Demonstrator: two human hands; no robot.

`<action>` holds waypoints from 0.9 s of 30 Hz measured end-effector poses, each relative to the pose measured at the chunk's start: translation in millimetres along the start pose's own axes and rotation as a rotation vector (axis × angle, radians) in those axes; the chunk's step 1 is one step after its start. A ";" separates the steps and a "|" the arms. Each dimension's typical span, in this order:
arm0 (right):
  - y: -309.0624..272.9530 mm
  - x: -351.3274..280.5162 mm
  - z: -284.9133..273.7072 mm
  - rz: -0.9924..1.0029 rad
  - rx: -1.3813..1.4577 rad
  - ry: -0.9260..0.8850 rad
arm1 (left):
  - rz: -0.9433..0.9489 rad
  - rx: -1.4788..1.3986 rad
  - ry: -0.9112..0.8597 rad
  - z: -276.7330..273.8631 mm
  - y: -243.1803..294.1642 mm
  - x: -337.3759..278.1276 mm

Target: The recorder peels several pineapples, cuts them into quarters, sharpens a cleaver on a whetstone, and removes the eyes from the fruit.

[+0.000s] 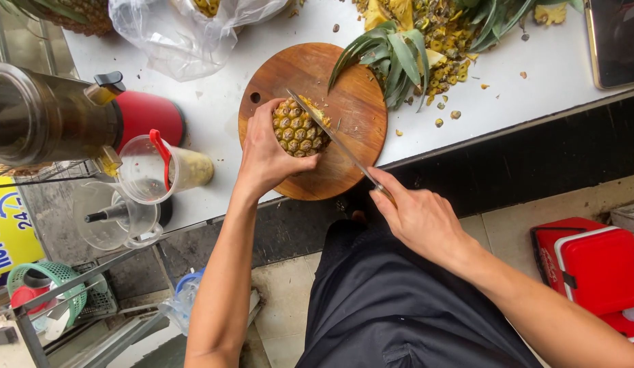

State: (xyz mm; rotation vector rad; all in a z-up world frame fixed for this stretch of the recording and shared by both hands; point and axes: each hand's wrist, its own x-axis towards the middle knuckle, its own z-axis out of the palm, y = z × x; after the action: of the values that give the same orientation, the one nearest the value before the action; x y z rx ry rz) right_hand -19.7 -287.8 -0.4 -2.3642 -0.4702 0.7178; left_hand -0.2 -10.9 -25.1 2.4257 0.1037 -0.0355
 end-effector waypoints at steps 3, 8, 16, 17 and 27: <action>-5.3 27.3 7.9 -0.044 -0.019 0.036 | 0.034 0.036 0.020 2.6 0.2 -1.7; -1.5 11.5 -0.2 -0.074 -0.002 0.068 | 0.050 0.050 0.016 1.8 -0.6 -0.2; -5.2 43.2 13.2 -0.070 0.083 0.029 | 0.059 0.057 0.050 1.4 -1.0 -0.2; -4.1 32.5 7.7 -0.070 0.080 0.033 | 0.063 0.055 0.053 2.6 1.9 0.1; -3.6 36.0 11.7 -0.019 0.088 0.000 | 0.098 0.119 0.078 7.7 1.1 -7.1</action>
State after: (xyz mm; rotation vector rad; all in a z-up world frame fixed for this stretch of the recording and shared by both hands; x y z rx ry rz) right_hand 1.2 -262.4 -19.3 -2.2750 -0.4513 0.7156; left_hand -7.2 -17.2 -29.8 2.5486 0.0176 0.0995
